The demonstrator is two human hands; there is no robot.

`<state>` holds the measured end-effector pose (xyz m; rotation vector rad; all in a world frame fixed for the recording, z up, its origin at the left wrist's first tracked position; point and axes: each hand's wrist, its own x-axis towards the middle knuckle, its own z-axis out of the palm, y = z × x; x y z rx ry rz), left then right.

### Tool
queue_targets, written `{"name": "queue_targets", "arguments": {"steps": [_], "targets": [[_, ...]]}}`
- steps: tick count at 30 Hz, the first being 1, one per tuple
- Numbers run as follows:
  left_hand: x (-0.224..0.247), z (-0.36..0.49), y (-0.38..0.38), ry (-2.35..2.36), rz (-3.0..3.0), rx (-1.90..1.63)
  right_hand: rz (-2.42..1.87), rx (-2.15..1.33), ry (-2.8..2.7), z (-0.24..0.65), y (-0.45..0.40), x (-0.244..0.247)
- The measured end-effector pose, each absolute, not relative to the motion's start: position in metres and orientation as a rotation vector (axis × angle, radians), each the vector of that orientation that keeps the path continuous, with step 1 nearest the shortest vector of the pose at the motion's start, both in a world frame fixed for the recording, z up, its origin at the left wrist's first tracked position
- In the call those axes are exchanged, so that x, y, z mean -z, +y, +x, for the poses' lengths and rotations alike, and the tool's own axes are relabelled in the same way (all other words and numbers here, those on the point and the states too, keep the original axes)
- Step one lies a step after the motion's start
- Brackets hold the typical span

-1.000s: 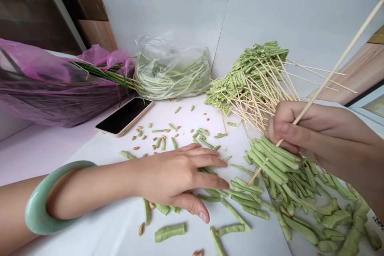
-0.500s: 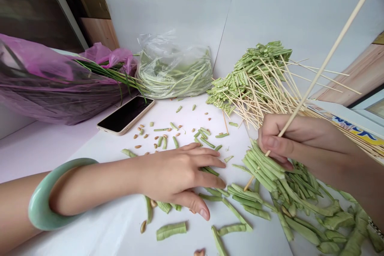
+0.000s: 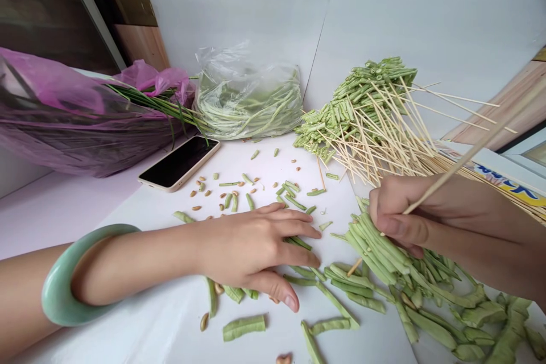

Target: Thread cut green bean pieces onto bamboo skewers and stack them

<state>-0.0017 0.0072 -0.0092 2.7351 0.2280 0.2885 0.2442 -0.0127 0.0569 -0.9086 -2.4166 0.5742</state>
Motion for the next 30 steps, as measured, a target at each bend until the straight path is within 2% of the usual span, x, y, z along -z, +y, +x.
{"name": "queue_targets", "arguments": {"steps": [5,30], "targets": [[0.010,-0.002,0.008,0.229,2.731,-0.282,-0.846,-0.612,-2.475,0.243,-0.013,-0.061],[0.009,-0.002,0.007,0.231,2.716,-0.335,-1.076,-1.019,-2.178,0.258,0.002,-0.050]]}}
